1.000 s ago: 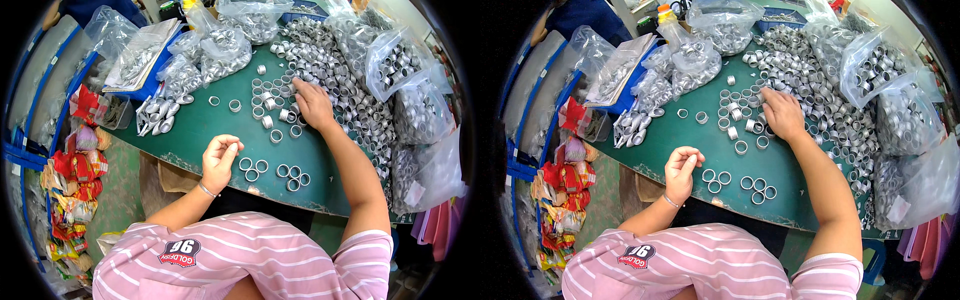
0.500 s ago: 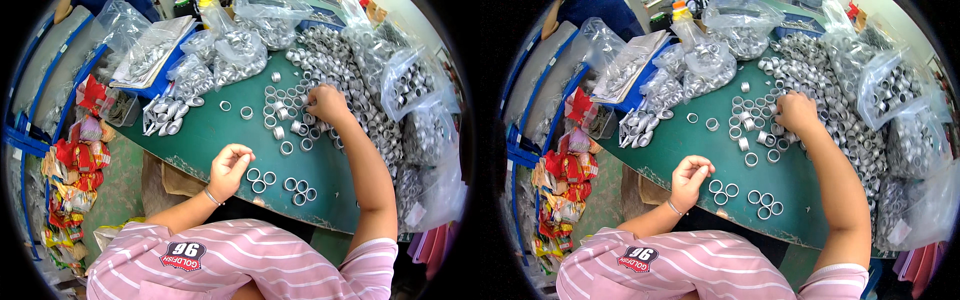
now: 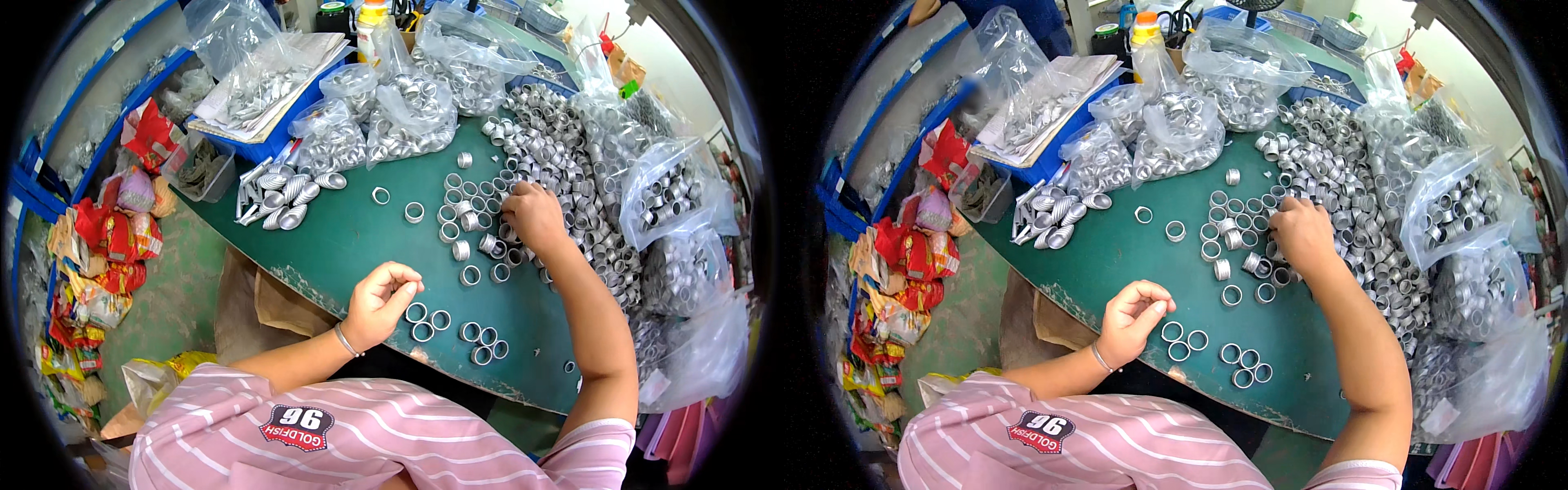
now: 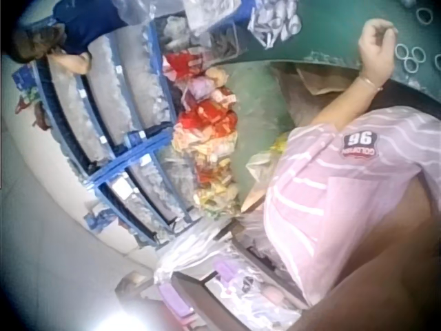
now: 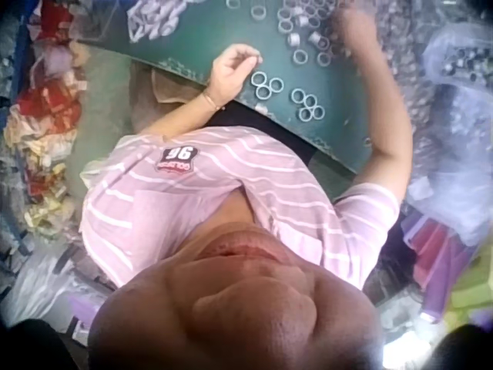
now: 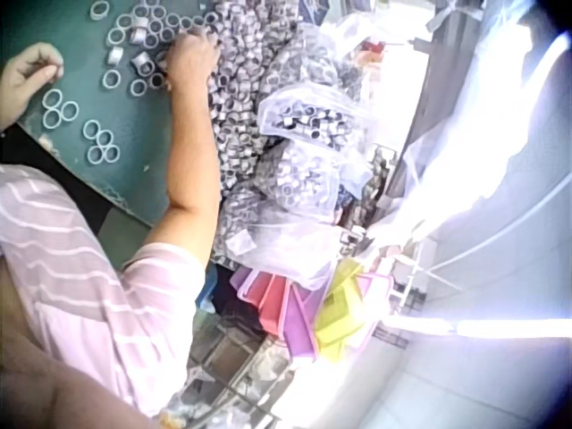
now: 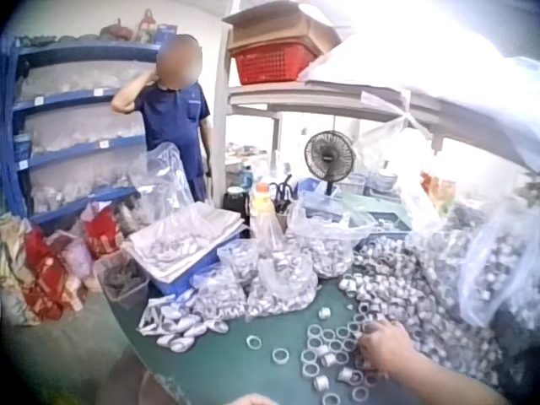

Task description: The person stacks small metal rings into columns on a green workstation table, moving them from a large pile and placing some into plastic bags.

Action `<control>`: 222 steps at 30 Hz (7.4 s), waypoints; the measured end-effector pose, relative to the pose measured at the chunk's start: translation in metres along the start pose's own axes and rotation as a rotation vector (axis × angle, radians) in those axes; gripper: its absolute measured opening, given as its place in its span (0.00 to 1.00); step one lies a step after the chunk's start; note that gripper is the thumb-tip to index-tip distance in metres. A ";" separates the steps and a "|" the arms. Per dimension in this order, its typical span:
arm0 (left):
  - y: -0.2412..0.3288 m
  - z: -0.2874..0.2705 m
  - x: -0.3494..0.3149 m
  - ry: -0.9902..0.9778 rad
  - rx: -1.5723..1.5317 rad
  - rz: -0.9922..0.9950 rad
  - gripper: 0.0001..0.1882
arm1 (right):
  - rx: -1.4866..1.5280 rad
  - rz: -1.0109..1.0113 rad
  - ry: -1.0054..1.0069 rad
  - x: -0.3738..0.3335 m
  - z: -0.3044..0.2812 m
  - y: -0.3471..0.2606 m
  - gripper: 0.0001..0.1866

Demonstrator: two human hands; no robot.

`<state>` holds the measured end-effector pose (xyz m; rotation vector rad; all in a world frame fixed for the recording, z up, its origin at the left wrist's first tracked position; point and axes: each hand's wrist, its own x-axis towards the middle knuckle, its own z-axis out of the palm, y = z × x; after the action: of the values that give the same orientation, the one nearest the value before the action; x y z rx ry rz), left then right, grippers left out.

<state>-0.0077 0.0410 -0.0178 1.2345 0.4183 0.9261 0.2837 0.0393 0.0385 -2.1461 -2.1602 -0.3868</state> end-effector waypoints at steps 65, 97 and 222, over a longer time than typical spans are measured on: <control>0.003 -0.012 0.000 -0.101 0.023 0.058 0.04 | 0.610 0.117 -0.220 0.018 -0.022 -0.005 0.09; 0.095 -0.027 0.068 -0.936 -0.657 0.009 0.11 | 0.137 0.400 0.134 -0.017 0.041 -0.013 0.24; 0.021 -0.060 -0.012 0.230 1.088 0.421 0.18 | 1.734 0.684 0.558 0.071 0.050 0.092 0.07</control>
<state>-0.0653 0.0694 -0.0197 2.2699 0.9382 1.2523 0.3796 0.1185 0.0183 -1.1882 -0.6079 0.6406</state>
